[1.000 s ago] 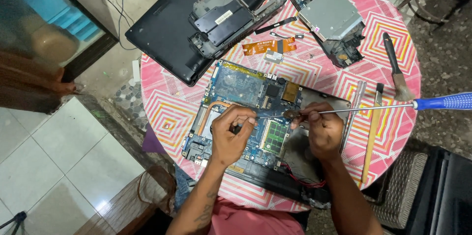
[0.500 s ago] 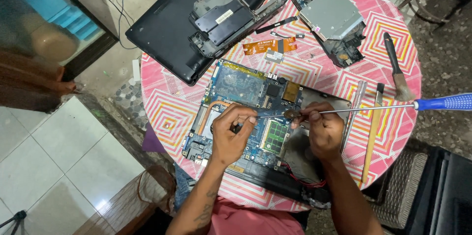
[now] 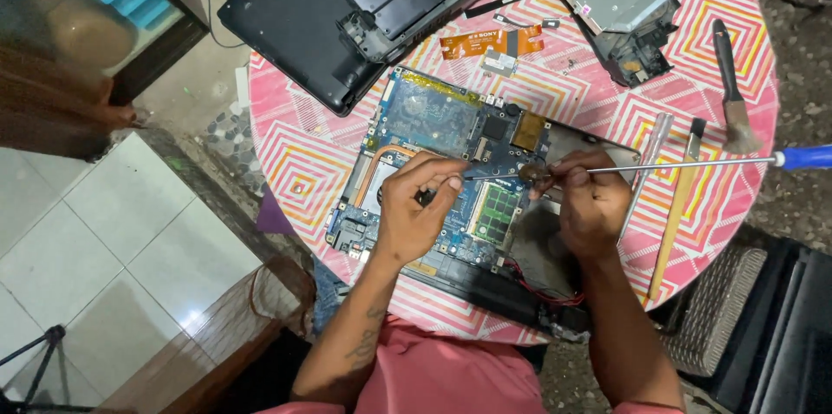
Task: Repairing a laptop by unscrewing components and manipulating the motherboard.
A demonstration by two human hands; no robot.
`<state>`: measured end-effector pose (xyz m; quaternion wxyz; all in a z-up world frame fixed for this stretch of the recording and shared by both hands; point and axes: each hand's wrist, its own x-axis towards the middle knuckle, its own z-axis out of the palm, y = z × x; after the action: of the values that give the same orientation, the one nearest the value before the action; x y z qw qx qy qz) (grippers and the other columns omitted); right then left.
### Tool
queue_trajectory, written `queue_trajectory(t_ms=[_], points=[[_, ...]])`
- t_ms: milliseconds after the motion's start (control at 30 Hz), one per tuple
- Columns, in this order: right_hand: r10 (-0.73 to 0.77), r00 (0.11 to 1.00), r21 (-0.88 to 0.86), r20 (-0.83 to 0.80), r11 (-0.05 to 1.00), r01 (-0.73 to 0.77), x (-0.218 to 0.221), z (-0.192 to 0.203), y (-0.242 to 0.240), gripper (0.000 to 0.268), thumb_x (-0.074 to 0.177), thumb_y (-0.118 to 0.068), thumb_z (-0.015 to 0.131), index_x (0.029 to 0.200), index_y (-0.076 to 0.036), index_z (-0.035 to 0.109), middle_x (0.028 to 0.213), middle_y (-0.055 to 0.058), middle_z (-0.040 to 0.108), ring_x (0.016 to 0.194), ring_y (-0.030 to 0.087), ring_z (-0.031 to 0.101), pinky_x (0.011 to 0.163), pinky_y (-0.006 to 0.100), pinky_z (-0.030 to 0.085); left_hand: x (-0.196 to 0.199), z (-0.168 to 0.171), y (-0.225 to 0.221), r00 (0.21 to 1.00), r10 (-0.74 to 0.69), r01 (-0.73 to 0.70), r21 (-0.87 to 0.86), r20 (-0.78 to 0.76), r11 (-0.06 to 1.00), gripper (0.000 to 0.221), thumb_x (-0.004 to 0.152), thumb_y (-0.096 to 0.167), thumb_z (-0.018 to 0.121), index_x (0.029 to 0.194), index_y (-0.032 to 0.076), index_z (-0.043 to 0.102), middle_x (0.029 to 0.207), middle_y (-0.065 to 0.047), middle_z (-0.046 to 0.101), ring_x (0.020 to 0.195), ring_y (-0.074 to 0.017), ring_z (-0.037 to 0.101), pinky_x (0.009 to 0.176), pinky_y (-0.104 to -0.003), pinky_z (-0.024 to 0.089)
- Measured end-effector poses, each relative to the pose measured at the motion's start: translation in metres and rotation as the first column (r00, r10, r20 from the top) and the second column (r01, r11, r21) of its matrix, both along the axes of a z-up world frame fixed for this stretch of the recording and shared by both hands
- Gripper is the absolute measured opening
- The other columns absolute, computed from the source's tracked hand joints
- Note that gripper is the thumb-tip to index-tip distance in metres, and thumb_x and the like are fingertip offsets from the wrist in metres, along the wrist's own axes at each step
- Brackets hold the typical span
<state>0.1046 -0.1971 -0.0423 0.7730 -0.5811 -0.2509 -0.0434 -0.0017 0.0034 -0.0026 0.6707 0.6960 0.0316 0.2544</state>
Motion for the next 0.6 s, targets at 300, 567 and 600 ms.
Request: queue_trajectory(t_ms=[300, 567, 600], points=[[0.019, 1.0, -0.04, 0.014, 0.999, -0.019, -0.0003, 0.0053, 0.0014, 0.036, 0.104, -0.02, 0.051, 0.086, 0.011, 0.056, 0.074, 0.021, 0.056, 0.054, 0.027, 0.066, 0.05, 0.034, 0.059, -0.0009, 0.0004, 0.0008, 0.999, -0.009, 0.011, 0.046, -0.041, 0.999, 0.021, 0.094, 0.002, 0.063, 0.108, 0.01, 0.077, 0.084, -0.01, 0.072, 0.074, -0.0202, 0.07, 0.068, -0.033, 0.054], [0.015, 1.0, -0.043, 0.026, 0.999, -0.014, 0.0019, -0.0023, -0.0033, 0.037, 0.104, -0.022, 0.052, 0.087, 0.011, 0.058, 0.076, 0.021, 0.057, 0.058, 0.028, 0.068, 0.052, 0.036, 0.06, -0.0021, -0.0064, -0.0046, 0.998, -0.012, 0.012, -0.007, -0.06, 1.0, 0.021, 0.093, -0.001, 0.061, 0.104, 0.007, 0.078, 0.084, -0.012, 0.072, 0.073, -0.0223, 0.073, 0.067, -0.034, 0.057], [0.024, 0.999, -0.046, 0.024, 0.999, -0.023, 0.0027, -0.0029, -0.0039, 0.037, 0.104, -0.022, 0.052, 0.088, 0.011, 0.058, 0.075, 0.021, 0.057, 0.059, 0.028, 0.068, 0.052, 0.037, 0.06, -0.0016, -0.0074, -0.0053, 0.997, -0.01, 0.006, -0.046, -0.075, 0.999, 0.021, 0.094, 0.0, 0.061, 0.105, 0.007, 0.078, 0.084, -0.013, 0.072, 0.073, -0.0225, 0.074, 0.067, -0.034, 0.058]])
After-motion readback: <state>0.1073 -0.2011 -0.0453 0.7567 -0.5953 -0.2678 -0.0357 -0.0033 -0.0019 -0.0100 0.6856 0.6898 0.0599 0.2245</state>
